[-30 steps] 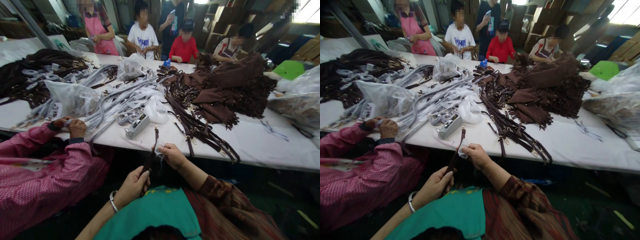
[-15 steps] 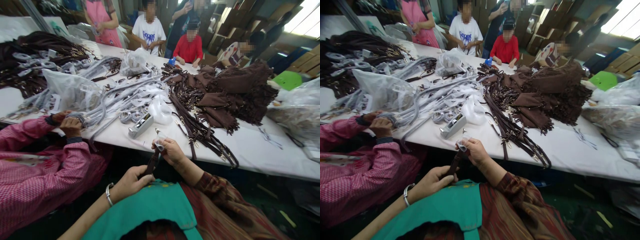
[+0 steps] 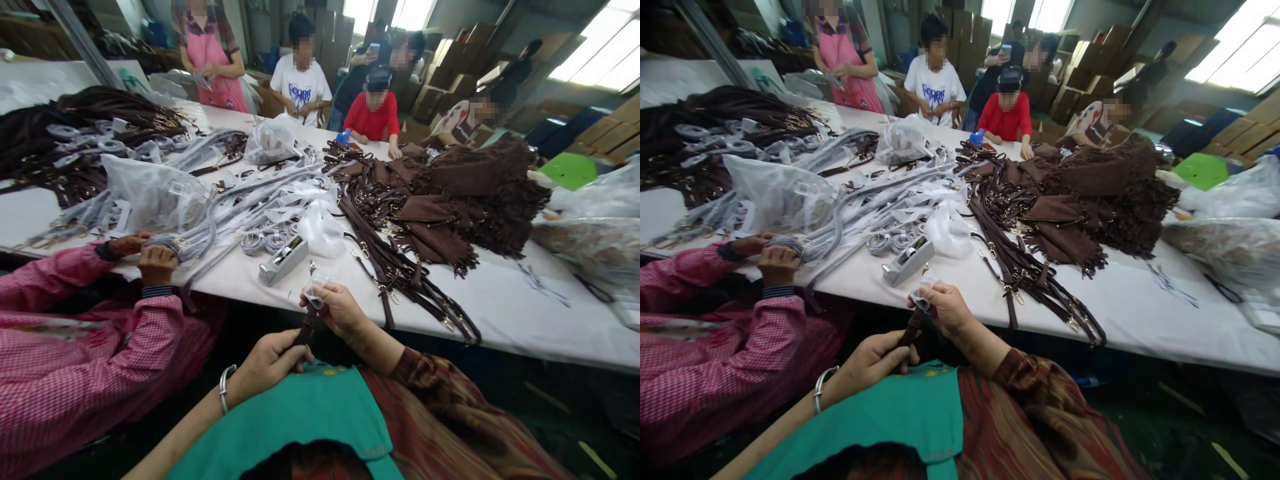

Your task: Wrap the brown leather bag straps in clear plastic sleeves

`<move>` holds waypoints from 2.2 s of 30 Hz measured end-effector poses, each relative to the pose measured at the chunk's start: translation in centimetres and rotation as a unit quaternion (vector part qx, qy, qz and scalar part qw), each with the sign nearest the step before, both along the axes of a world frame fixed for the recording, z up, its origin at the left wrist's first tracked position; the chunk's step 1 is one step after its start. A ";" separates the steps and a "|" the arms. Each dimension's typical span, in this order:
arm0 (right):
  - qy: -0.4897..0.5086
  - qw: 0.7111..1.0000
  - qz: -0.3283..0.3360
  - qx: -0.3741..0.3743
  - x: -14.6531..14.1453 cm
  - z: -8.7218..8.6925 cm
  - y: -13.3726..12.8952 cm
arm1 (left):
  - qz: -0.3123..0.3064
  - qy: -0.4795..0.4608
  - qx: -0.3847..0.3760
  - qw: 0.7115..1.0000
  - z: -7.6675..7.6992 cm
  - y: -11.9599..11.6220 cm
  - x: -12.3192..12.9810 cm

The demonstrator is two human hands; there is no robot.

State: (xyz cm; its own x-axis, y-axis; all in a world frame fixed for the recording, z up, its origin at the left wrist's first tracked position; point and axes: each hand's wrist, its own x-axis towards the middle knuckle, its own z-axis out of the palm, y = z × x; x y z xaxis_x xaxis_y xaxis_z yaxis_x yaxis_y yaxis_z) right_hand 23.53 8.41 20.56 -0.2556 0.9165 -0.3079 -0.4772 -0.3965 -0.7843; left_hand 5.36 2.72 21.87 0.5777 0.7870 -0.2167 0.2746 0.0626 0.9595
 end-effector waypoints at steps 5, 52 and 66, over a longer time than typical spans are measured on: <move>0.000 0.999 0.025 -0.036 0.3 0.0 -0.6 | 0.005 -0.010 -0.017 1.000 0.4 0.0 0.7; -0.031 0.982 -0.066 -0.174 3.5 -7.7 -1.2 | -0.044 0.121 -0.020 0.991 1.2 -2.1 1.4; 0.019 0.981 -0.025 -0.191 4.0 -6.4 -1.5 | 0.005 0.182 -0.011 0.983 0.2 -2.2 1.6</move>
State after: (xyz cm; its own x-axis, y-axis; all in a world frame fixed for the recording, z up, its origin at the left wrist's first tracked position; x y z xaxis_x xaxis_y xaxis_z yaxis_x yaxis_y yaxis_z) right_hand 27.48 6.93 14.13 -0.2304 0.7481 -0.6223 -0.5291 -0.6330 -0.5651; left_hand 6.96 0.54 22.08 0.4504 0.7854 -0.4245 0.5994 0.0864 0.7958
